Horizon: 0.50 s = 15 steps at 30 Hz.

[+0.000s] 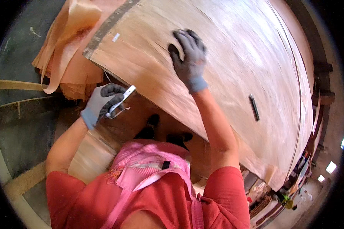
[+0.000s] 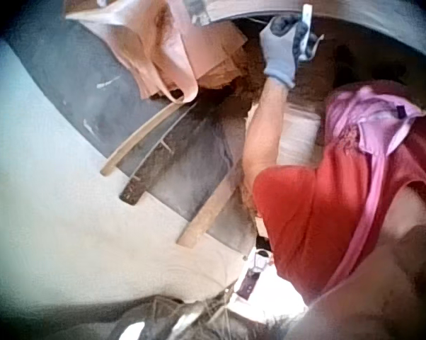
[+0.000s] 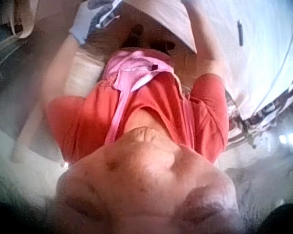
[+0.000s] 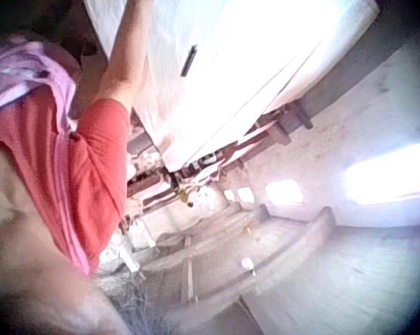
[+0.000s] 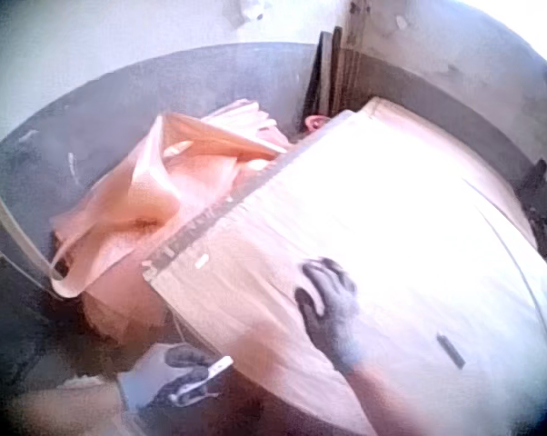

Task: The person sorts and stacks thin wood veneer sheets by hand, picking them up from a large pile and moving them to another stack, while occasionally using a scraper to separate or adjust the sheets.

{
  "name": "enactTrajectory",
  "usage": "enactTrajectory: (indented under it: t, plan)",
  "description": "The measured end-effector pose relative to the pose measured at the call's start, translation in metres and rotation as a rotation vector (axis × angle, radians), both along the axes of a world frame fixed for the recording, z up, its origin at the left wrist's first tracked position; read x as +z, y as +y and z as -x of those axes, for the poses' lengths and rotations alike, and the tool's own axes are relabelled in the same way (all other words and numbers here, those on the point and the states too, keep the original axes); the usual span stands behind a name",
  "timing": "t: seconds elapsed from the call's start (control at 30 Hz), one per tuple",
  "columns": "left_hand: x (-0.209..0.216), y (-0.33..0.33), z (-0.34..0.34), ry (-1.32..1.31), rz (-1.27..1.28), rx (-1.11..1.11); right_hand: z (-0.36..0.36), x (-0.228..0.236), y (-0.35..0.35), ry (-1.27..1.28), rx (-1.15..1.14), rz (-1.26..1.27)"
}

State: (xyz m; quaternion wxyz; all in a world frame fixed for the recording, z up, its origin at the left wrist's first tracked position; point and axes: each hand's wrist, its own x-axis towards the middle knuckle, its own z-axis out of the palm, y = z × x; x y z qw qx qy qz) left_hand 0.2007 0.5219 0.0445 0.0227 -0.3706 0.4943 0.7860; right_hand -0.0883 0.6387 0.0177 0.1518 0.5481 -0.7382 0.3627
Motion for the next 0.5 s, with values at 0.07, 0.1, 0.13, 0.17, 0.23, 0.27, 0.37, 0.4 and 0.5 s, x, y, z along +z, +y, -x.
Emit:
enactTrajectory:
  t: [0.07,0.1,0.13,0.17,0.23,0.27,0.37,0.4,0.5]
  plan:
    - [-0.011,0.023,0.025,-0.029,-0.1,0.01,-0.023,0.007,0.054,-0.034,-0.151,-0.201]
    - [-0.002,0.033,0.049,-0.087,-0.103,0.008,-0.032,0.005,0.077,-0.044,-0.204,-0.293]
    - [-0.007,0.041,0.066,-0.036,-0.101,0.032,-0.041,0.002,0.092,-0.055,-0.214,-0.382]
    - [-0.012,0.044,0.081,0.013,-0.094,0.059,-0.05,-0.001,0.101,-0.069,-0.22,-0.466]
    - [-0.025,0.046,0.109,-0.002,-0.058,0.04,-0.053,-0.022,0.114,-0.082,-0.219,-0.498]
    - [-0.03,0.046,0.12,-0.011,-0.034,0.03,-0.055,-0.03,0.115,-0.114,-0.222,-0.463]
    - [-0.038,0.05,0.143,-0.047,-0.005,0.023,-0.061,-0.037,0.111,-0.092,-0.187,-0.431]
    - [-0.039,0.051,0.147,-0.07,0.034,0.016,-0.063,-0.04,0.108,-0.066,-0.165,-0.421]
    - [-0.048,0.053,0.153,-0.105,0.056,-0.003,-0.057,-0.057,0.108,0.034,-0.035,-0.422]
